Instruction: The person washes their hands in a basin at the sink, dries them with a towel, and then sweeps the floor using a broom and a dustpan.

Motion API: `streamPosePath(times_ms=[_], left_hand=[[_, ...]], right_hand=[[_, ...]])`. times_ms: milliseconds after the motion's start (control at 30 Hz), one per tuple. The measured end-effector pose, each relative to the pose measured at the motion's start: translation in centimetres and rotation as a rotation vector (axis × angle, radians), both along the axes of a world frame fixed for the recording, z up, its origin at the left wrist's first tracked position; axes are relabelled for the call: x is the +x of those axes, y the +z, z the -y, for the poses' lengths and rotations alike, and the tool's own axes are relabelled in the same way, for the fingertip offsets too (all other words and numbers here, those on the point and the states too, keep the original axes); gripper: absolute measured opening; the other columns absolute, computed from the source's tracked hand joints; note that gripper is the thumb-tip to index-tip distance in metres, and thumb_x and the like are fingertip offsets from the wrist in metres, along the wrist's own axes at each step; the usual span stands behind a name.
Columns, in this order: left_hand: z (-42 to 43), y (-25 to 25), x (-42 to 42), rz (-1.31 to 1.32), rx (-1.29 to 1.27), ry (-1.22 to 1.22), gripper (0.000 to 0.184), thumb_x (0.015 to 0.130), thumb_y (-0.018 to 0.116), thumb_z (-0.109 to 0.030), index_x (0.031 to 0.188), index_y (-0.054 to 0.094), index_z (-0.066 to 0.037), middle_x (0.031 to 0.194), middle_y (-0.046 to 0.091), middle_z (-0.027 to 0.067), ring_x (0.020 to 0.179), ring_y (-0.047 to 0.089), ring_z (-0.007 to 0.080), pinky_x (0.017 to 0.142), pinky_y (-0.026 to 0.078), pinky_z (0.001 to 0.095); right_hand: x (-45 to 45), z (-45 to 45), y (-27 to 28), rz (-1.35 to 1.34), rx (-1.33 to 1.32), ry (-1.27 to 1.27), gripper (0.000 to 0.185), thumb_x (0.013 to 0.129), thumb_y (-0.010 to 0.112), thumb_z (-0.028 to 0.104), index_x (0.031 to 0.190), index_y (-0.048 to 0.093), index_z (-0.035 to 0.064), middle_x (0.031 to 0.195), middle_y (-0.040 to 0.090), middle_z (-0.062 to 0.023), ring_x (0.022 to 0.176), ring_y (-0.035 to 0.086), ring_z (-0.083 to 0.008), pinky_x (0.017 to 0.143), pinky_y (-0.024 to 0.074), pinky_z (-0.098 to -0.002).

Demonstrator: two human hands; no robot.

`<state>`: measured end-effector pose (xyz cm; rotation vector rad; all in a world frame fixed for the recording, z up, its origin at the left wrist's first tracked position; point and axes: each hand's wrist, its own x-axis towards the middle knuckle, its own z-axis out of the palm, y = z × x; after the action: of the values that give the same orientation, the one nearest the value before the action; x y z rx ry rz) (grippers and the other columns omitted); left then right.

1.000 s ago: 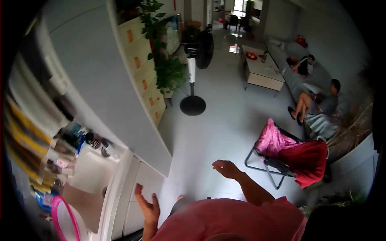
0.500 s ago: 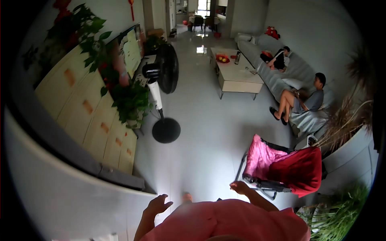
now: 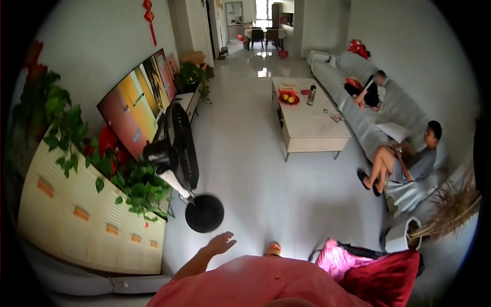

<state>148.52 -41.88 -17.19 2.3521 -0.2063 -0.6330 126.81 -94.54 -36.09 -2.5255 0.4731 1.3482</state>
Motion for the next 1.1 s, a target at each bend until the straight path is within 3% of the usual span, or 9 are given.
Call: streamPosePath(times_ms=[167,267,333,433,633,733,967,1033,1100], left_hand=[[-3.9,-12.9,9.3,-0.191,0.139,-0.233,0.049,0.084,0.047,-0.047,0.103,0.059,-0.004,0.111,0.058,0.0153,0.096,0.058,0.0324,0.084,0.044,0.0405],[-7.2,-17.0,12.8,-0.506,0.250,0.075,0.044,0.085,0.046,-0.044,0.100,0.060,-0.006,0.106,0.059,0.0132,0.093,0.058,0.0309,0.080,0.045,0.0404],[-8.4,-17.5,16.2,-0.602,0.240,0.251,0.040,0.084,0.047,-0.041,0.100,0.060,-0.006,0.104,0.060,0.0125,0.091,0.058,0.0299,0.078,0.046,0.0399],[-9.2,-18.0,24.0,-0.662,0.223,0.390,0.035,0.084,0.049,-0.036,0.100,0.059,-0.006,0.101,0.060,0.0114,0.088,0.058,0.0284,0.074,0.046,0.0391],[-8.9,-17.6,47.7,-0.536,0.143,0.380,0.026,0.084,0.052,-0.027,0.101,0.058,-0.007,0.094,0.060,0.0092,0.082,0.059,0.0254,0.068,0.047,0.0376],[-8.8,-18.0,61.8,-0.471,-0.173,0.524,0.023,0.084,0.054,-0.022,0.101,0.057,-0.008,0.090,0.060,0.0082,0.080,0.059,0.0239,0.064,0.048,0.0368],[-5.7,-10.2,90.2,-0.230,-0.364,0.823,0.015,0.083,0.055,-0.017,0.095,0.060,-0.009,0.090,0.063,0.0082,0.079,0.060,0.0228,0.064,0.049,0.0369],[-8.0,-13.3,94.5,0.282,0.603,-0.119,0.019,0.081,0.055,-0.022,0.094,0.061,-0.009,0.086,0.064,0.0104,0.078,0.061,0.0277,0.066,0.049,0.0403],[-7.5,-13.5,97.5,0.047,0.523,-0.113,0.020,0.080,0.055,-0.022,0.094,0.061,-0.009,0.086,0.064,0.0106,0.078,0.061,0.0282,0.066,0.049,0.0406]], right_hand=[[30.8,5.9,-3.6,0.209,-0.136,0.598,0.010,0.071,0.059,0.025,0.067,0.065,0.0186,0.074,0.065,-0.0069,0.072,0.062,-0.0255,0.059,0.0480,-0.0382],[50.7,-0.1,6.9,0.516,0.663,-0.859,0.017,0.085,0.052,0.020,0.086,0.057,0.0043,0.075,0.062,-0.0097,0.062,0.057,-0.0172,0.050,0.0459,-0.0303],[61.9,-1.1,6.1,0.696,0.729,-0.347,0.019,0.087,0.050,0.020,0.094,0.057,0.0039,0.080,0.063,-0.0094,0.066,0.059,-0.0166,0.051,0.0473,-0.0298],[72.0,-5.7,11.1,0.751,0.829,-0.602,0.021,0.087,0.051,0.021,0.096,0.058,0.0039,0.081,0.064,-0.0092,0.069,0.060,-0.0170,0.052,0.0481,-0.0303],[81.7,0.2,-1.0,0.203,0.006,0.915,0.028,0.081,0.049,0.033,0.081,0.067,0.0102,0.084,0.066,-0.0116,0.080,0.063,-0.0294,0.070,0.0490,-0.0427],[83.0,3.1,-3.0,-0.061,0.086,0.168,0.026,0.081,0.051,0.031,0.081,0.067,0.0101,0.081,0.066,-0.0094,0.072,0.064,-0.0219,0.064,0.0501,-0.0360],[100.4,5.0,-4.1,0.040,0.042,0.169,0.018,0.074,0.054,0.029,0.067,0.065,0.0156,0.072,0.065,-0.0052,0.070,0.064,-0.0224,0.061,0.0486,-0.0370],[108.8,6.3,-6.6,0.108,0.046,0.244,0.016,0.072,0.055,0.028,0.063,0.064,0.0172,0.069,0.065,-0.0040,0.069,0.064,-0.0225,0.060,0.0481,-0.0373],[118.8,5.7,-5.9,0.224,0.048,0.384,0.015,0.070,0.056,0.027,0.059,0.064,0.0188,0.067,0.065,-0.0028,0.069,0.064,-0.0227,0.059,0.0477,-0.0376]])
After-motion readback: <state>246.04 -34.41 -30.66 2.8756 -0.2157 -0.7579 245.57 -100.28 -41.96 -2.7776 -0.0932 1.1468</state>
